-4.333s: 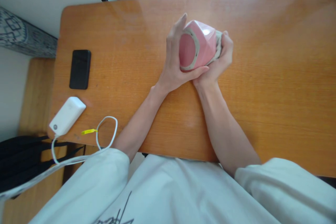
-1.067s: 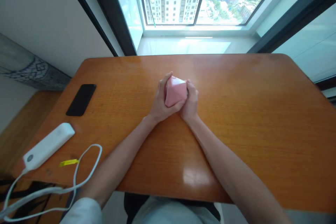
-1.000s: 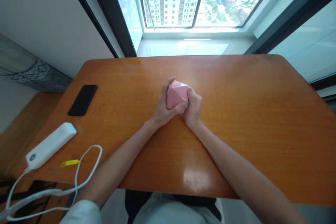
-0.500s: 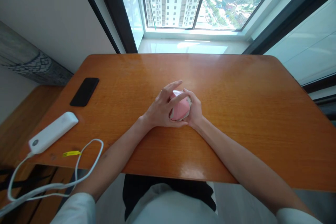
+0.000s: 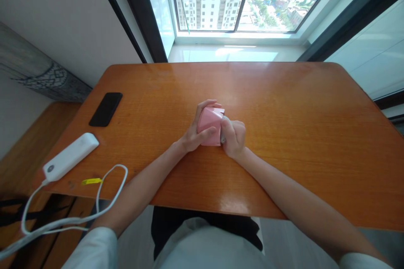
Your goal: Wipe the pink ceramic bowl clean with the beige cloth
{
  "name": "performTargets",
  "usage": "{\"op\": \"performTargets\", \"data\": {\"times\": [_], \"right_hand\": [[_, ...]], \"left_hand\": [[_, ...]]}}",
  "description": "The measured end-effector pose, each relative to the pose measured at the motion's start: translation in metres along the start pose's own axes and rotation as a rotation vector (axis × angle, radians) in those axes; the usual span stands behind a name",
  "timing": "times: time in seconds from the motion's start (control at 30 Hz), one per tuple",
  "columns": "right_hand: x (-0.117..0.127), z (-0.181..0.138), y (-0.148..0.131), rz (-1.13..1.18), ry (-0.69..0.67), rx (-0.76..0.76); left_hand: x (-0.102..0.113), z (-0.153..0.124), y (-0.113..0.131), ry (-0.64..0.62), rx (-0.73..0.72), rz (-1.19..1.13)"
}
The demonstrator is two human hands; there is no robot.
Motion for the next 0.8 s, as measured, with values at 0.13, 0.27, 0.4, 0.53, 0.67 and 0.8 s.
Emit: {"op": "performTargets", "data": {"times": [0.13,0.27,0.4,0.53,0.67,0.8], "right_hand": [[0.003,0.012,0.04,0.38,0.073,-0.391],[-0.013,0.021,0.064,0.74,-0.028,-0.741],[-0.018,0.021,0.065,0.777,-0.08,-0.825],[0.003,0.017,0.048,0.555,0.096,-0.543],[0.014,0.004,0.015,0.124,0.12,-0.155],[0.014,0.006,0.012,0.101,0.098,-0.132]], "left_hand": [[0.006,-0.002,0.001,-0.015,-0.065,0.211],[-0.004,0.003,0.019,-0.171,-0.261,0.476],[-0.008,0.003,0.018,-0.239,-0.282,0.626],[-0.004,0.0,0.014,-0.164,-0.248,0.455],[-0.005,-0.005,0.0,-0.082,-0.032,0.088],[-0.008,-0.008,-0.008,-0.082,0.076,0.018]]}}
Point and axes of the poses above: each hand's wrist, its own z-axis towards the middle knuckle, its own x-axis out of the back of the hand, y = z × x, the point moved 9 cm from there along z, towards the middle knuckle, and after that the axes turned 11 degrees about -x, right-handed, at the moved point
